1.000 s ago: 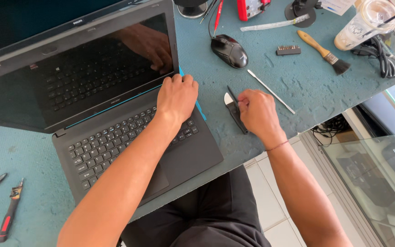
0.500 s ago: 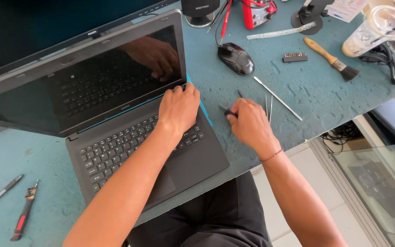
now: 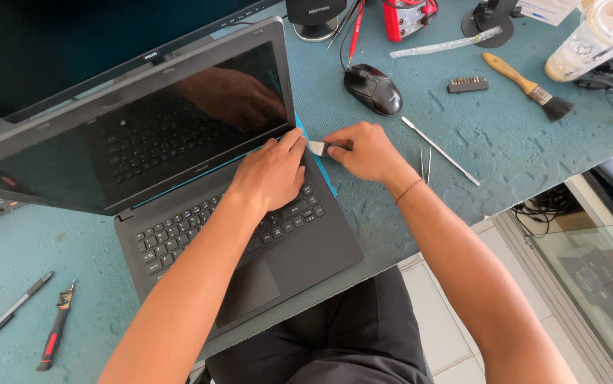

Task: The person uses a prying tool to separate the laptop's palm rest from the chassis, then lifts and removes the keyboard assembly to expose the internal components.

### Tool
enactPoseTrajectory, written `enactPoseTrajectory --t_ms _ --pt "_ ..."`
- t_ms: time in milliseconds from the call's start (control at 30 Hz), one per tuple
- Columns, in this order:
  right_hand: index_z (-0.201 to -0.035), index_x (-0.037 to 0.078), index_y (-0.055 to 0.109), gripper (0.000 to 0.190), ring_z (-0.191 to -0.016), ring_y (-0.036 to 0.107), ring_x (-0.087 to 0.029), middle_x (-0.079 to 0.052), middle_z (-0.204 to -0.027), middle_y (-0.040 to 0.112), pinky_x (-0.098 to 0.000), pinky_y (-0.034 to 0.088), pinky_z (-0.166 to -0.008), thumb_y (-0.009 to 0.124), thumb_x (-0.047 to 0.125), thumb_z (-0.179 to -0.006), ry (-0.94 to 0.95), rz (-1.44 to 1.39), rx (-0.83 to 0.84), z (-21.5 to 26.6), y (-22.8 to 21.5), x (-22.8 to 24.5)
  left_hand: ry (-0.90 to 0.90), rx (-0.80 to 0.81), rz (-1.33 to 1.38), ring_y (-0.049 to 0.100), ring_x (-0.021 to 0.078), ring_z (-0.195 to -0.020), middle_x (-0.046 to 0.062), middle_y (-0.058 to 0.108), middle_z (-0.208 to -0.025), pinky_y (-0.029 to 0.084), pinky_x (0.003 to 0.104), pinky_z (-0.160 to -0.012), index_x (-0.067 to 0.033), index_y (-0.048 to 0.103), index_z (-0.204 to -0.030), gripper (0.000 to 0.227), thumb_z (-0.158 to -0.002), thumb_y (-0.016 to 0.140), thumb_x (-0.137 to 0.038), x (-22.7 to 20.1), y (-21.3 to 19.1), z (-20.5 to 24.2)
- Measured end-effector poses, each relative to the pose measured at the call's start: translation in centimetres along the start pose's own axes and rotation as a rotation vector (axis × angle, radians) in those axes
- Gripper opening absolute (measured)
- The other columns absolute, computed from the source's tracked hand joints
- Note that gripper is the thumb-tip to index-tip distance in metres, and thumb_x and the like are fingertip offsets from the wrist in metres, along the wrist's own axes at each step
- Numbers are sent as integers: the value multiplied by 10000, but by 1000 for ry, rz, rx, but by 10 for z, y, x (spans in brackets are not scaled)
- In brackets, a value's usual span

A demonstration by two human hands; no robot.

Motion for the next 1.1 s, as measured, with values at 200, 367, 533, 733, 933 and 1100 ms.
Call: enactPoseTrajectory --t_ms 200,367,533,733,933,1100 --pt "-1040 251 718 256 -759 675 -223 -20 -840 710 -380 550 -725 649 240 -794 28 -73 33 -7 -3 9 5 13 44 563 381 -1081 171 433 -1385 572 479 -745 26 490 -1312 483 -884 472 -196 0 -10 4" --pt "-1045 192 719 259 -627 663 -163 -26 -796 703 -335 553 -633 666 192 -790 7 -124 45 -13 1 -1 19 -7 55 568 377 -1066 180 429 -1371 591 461 -703 30 487 -1312 483 -888 476 -200 2 -8 4" --pt "-1061 157 712 269 -593 654 -147 -38 -790 695 -330 552 -616 667 172 -796 -10 -160 61 -13 0 2 18 -46 11 576 348 -1031 165 427 -1357 604 417 -656 18 500 -1301 478 -894 481 -231 9 2 5" --pt "-1099 163 700 298 -613 667 -155 -42 -819 699 -343 548 -622 658 185 -805 31 -115 99 -14 -3 11 19 -103 -13 581 344 -1002 171 448 -1333 604 397 -642 12 504 -1307 473 -891 496 -213 9 6 5" --pt "-1095 289 705 277 -909 668 -275 -32 -867 717 -404 555 -797 655 233 -829 29 -67 47 -11 4 20 9 -89 -11 571 351 -996 170 431 -1349 602 406 -639 5 499 -1311 480 -884 498 -214 7 11 6" --pt "-1104 335 691 275 -993 650 -274 -31 -934 722 -397 541 -865 641 268 -842 52 -31 50 -20 10 22 4 -125 -13 574 362 -1002 201 439 -1356 599 399 -654 25 495 -1316 464 -900 479 -179 2 9 8"
Point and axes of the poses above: each hand's wrist, its own z-axis away from the middle knuckle, its own y-axis out of the palm, x = y × z, the point moved 3 cm from there along -z, towards the middle knuckle
